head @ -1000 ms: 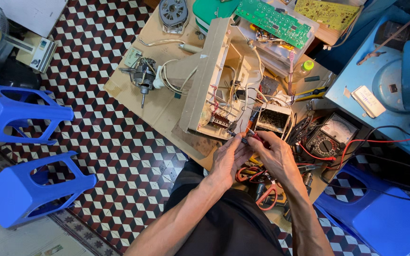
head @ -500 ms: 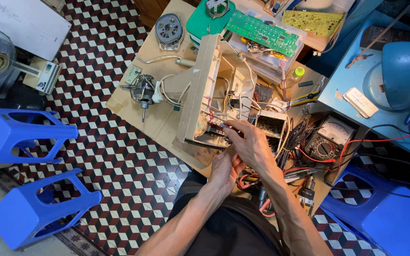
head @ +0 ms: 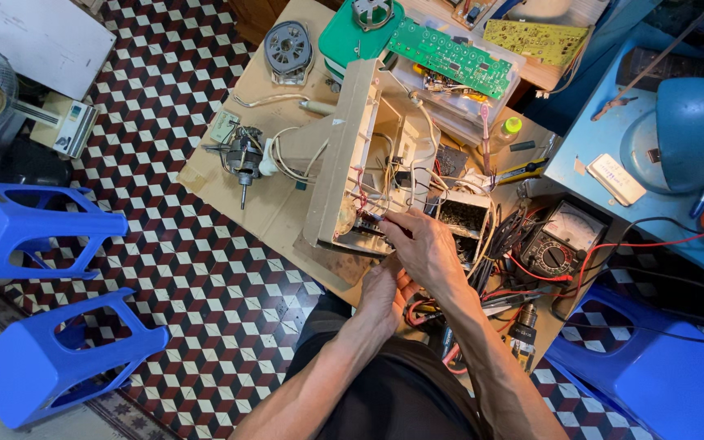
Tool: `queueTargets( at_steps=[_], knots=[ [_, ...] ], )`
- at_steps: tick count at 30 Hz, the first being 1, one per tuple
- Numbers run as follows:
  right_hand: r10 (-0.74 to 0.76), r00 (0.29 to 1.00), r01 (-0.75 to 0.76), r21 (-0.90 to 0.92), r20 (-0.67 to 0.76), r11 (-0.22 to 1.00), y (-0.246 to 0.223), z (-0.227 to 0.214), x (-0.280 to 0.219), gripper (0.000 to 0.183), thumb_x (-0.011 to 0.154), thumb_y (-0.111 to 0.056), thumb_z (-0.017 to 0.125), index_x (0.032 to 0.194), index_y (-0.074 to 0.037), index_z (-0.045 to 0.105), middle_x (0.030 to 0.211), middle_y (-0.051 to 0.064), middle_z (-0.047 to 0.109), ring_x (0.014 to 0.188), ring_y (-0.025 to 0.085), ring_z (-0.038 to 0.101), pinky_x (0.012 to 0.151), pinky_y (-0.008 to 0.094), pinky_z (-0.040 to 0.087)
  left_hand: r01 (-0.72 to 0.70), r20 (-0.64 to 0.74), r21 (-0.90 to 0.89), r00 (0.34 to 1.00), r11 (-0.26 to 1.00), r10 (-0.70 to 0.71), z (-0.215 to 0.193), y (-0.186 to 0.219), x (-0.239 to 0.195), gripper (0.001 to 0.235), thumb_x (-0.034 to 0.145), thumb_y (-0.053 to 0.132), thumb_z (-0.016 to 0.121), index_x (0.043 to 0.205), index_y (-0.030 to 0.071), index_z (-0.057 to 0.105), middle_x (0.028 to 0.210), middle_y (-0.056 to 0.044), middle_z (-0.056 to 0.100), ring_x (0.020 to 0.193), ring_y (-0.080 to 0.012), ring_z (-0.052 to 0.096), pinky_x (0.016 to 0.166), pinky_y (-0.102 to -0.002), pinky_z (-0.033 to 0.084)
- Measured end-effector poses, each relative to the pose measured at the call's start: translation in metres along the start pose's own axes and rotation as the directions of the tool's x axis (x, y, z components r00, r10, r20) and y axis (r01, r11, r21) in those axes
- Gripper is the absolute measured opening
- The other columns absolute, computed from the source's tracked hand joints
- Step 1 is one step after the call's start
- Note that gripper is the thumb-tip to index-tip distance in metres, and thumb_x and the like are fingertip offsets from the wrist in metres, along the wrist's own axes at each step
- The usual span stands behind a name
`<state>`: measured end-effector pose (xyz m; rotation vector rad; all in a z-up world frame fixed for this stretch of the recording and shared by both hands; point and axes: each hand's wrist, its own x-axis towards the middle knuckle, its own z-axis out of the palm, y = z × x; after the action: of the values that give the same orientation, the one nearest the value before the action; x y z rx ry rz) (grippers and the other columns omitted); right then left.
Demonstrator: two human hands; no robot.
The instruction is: The person works on an open electronic device on a cluttered workbench, using a multimeter to test internal components and wires. They manipulate wires and connectors inside the device casing, occasionally adjusting the multimeter probes and repositioning the device.
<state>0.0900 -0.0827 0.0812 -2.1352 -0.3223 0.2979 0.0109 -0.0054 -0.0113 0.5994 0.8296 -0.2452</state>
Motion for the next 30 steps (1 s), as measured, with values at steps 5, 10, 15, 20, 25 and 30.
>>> queueTargets(
  at_steps=[5, 10, 15, 20, 25, 30],
  knots=[
    [0.025, 1.000, -0.024, -0.024, 0.017, 0.999, 0.002, 0.003, 0.001, 0.031, 0.094, -0.027, 0.065, 0.115, -0.006, 0.075, 0.093, 0.014, 0.071, 0.082, 0.032, 0.071, 0.074, 0.041, 0.053, -0.010, 0.054, -0.029, 0.998, 1.000, 0.011, -0.004, -0.001, 0.001, 0.034, 0.096, 0.031, 0.067, 0.117, 0.004, 0.064, 0.111, -0.008, 0.073, 0.101, -0.0189, 0.071, 0.088, -0.036, 0.059],
    [0.018, 1.000, -0.018, 0.017, -0.003, 1.000, 0.003, 0.003, 0.000, 0.031, 0.093, -0.026, 0.066, 0.114, -0.005, 0.074, 0.095, 0.014, 0.071, 0.082, 0.032, 0.072, 0.074, 0.040, 0.054, -0.020, 0.067, -0.041, 0.997, 0.999, 0.023, -0.011, -0.010, 0.008, 0.032, 0.098, 0.029, 0.068, 0.116, 0.003, 0.065, 0.111, -0.008, 0.072, 0.100, -0.0189, 0.070, 0.090, -0.035, 0.060],
    [-0.091, 0.991, 0.093, 0.007, -0.097, 0.996, 0.003, 0.004, -0.001, 0.026, 0.092, -0.027, 0.069, 0.105, -0.006, 0.077, 0.094, 0.014, 0.074, 0.085, 0.032, 0.073, 0.076, 0.039, 0.057, -0.071, 0.121, -0.104, 0.989, 0.992, 0.084, -0.032, -0.020, 0.023, 0.017, 0.100, 0.030, 0.063, 0.104, 0.013, 0.062, 0.086, 0.001, 0.061, 0.080, -0.0107, 0.061, 0.078, -0.034, 0.059],
    [-0.152, 0.981, 0.157, 0.027, -0.117, 0.987, 0.018, 0.008, -0.009, 0.023, 0.095, -0.025, 0.065, 0.107, -0.009, 0.077, 0.102, 0.014, 0.074, 0.090, 0.032, 0.072, 0.080, 0.040, 0.059, -0.027, 0.005, -0.004, 1.000, 1.000, 0.027, -0.056, -0.027, 0.044, 0.015, 0.098, 0.025, 0.069, 0.099, 0.013, 0.059, 0.080, 0.003, 0.054, 0.071, -0.0087, 0.051, 0.066, -0.027, 0.048],
    [-0.201, 0.976, 0.199, -0.028, -0.080, 0.979, 0.018, -0.001, -0.014, 0.024, 0.099, -0.025, 0.060, 0.106, -0.008, 0.076, 0.099, 0.012, 0.073, 0.092, 0.032, 0.070, 0.081, 0.042, 0.056, 0.008, 0.001, 0.067, 1.000, 0.998, -0.008, -0.059, -0.027, 0.050, 0.025, 0.091, 0.024, 0.069, 0.110, 0.011, 0.061, 0.093, 0.001, 0.060, 0.080, -0.0092, 0.059, 0.068, -0.025, 0.051],
    [-0.086, 0.995, 0.087, 0.025, -0.055, 0.996, 0.012, -0.002, -0.017, 0.027, 0.099, -0.028, 0.061, 0.106, -0.007, 0.075, 0.096, 0.016, 0.070, 0.089, 0.034, 0.069, 0.081, 0.043, 0.055, 0.037, -0.014, 0.110, 0.999, 0.993, -0.036, -0.064, -0.023, 0.070, 0.034, 0.088, 0.030, 0.067, 0.118, 0.014, 0.061, 0.104, 0.000, 0.065, 0.090, -0.0099, 0.064, 0.073, -0.026, 0.053]
  ],
)
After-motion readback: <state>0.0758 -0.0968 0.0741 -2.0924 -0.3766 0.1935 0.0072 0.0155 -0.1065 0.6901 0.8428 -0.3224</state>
